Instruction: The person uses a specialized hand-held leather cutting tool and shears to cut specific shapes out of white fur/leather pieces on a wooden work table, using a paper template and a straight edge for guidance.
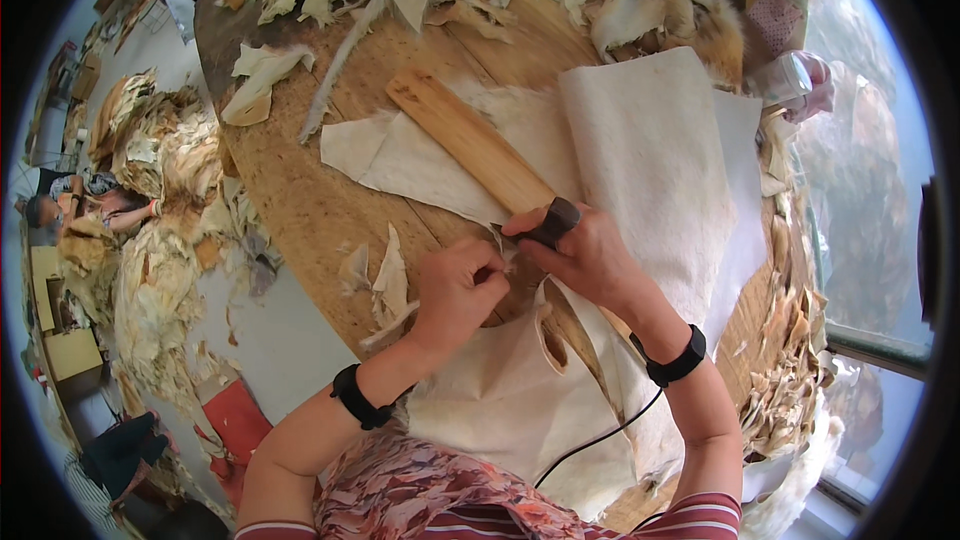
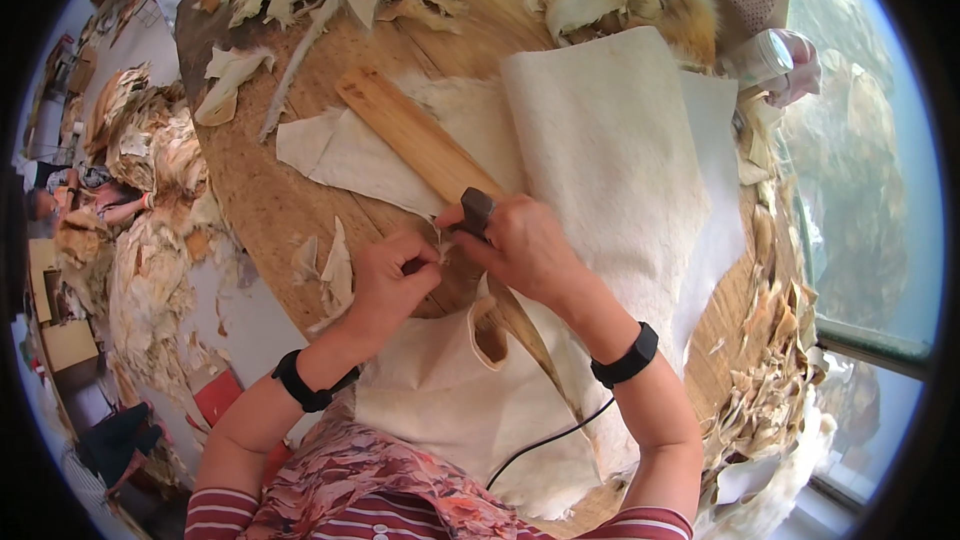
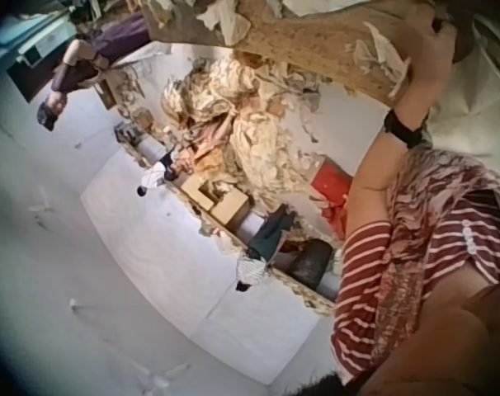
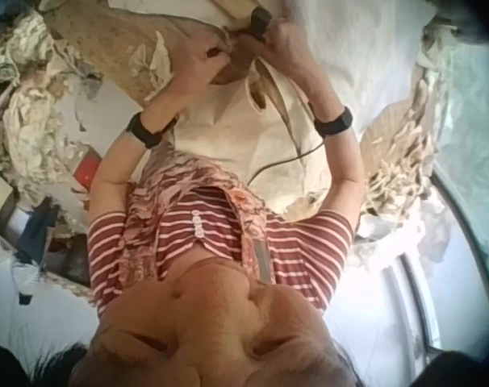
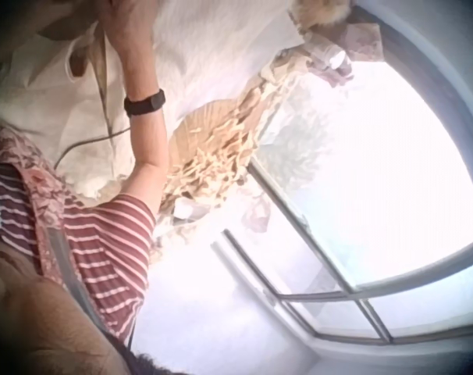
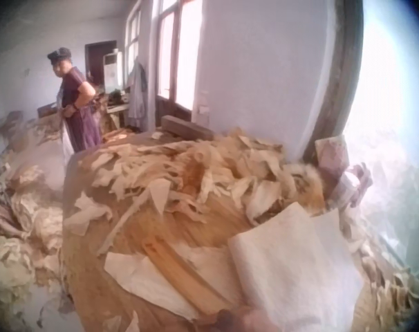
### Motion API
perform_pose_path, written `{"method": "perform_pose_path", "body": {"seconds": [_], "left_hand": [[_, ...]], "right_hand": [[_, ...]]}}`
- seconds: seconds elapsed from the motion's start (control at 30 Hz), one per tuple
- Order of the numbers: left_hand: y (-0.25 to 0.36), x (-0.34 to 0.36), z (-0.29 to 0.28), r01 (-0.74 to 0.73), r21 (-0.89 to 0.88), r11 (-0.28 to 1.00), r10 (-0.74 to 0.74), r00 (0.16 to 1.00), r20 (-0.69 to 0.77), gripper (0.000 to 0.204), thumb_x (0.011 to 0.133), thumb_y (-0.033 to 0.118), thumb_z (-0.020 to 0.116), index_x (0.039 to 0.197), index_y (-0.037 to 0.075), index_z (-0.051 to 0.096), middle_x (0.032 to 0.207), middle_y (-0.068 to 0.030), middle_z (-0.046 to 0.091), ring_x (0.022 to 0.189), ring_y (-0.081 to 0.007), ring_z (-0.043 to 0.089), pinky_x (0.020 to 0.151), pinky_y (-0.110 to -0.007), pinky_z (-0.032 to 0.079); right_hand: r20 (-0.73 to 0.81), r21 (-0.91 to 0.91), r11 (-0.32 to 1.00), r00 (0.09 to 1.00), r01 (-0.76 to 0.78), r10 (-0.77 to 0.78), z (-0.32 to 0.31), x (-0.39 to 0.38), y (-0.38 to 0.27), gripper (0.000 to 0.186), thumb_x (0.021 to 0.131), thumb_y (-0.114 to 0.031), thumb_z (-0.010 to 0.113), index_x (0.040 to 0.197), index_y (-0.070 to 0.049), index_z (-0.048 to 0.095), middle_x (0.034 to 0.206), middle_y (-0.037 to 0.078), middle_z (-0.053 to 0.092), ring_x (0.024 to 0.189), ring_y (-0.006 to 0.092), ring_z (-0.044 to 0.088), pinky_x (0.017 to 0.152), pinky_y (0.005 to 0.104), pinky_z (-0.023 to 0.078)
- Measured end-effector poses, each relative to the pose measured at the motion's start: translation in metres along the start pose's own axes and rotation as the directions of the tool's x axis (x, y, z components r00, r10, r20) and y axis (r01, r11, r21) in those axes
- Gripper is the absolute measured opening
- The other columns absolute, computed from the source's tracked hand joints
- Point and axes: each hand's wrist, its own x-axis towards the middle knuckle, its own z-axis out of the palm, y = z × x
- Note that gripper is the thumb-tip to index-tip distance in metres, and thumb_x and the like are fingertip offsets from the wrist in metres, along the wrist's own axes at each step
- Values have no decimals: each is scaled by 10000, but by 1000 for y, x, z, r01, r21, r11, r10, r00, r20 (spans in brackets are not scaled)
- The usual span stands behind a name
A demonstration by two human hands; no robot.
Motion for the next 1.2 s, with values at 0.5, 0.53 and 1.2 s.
{"method": "perform_pose_path", "body": {"seconds": [0.5,0.53,1.2], "left_hand": [[32,-8,-32,139,-256,957,-125,990,72,63,760,-34,624,731,-9,574,720,-5,535,637,-57,482,555,-232,376],[34,-9,-34,137,-258,956,-124,990,66,63,760,-34,624,731,-9,574,720,-5,535,637,-57,482,555,-232,376],[60,-32,-70,99,-540,836,-2,984,178,53,792,-33,628,786,9,597,798,26,523,672,-17,458,575,-197,353]], "right_hand": [[78,7,996,993,84,-84,15,58,-11,215,832,-100,694,1047,-97,694,760,96,627,630,252,569,606,344,463],[84,-4,995,991,105,-104,16,61,-11,218,830,-98,694,1048,-97,695,755,95,626,626,252,568,604,342,462],[34,122,975,982,183,-188,61,123,-34,188,852,-125,678,1033,-85,707,823,135,642,708,284,592,660,345,473]]}}
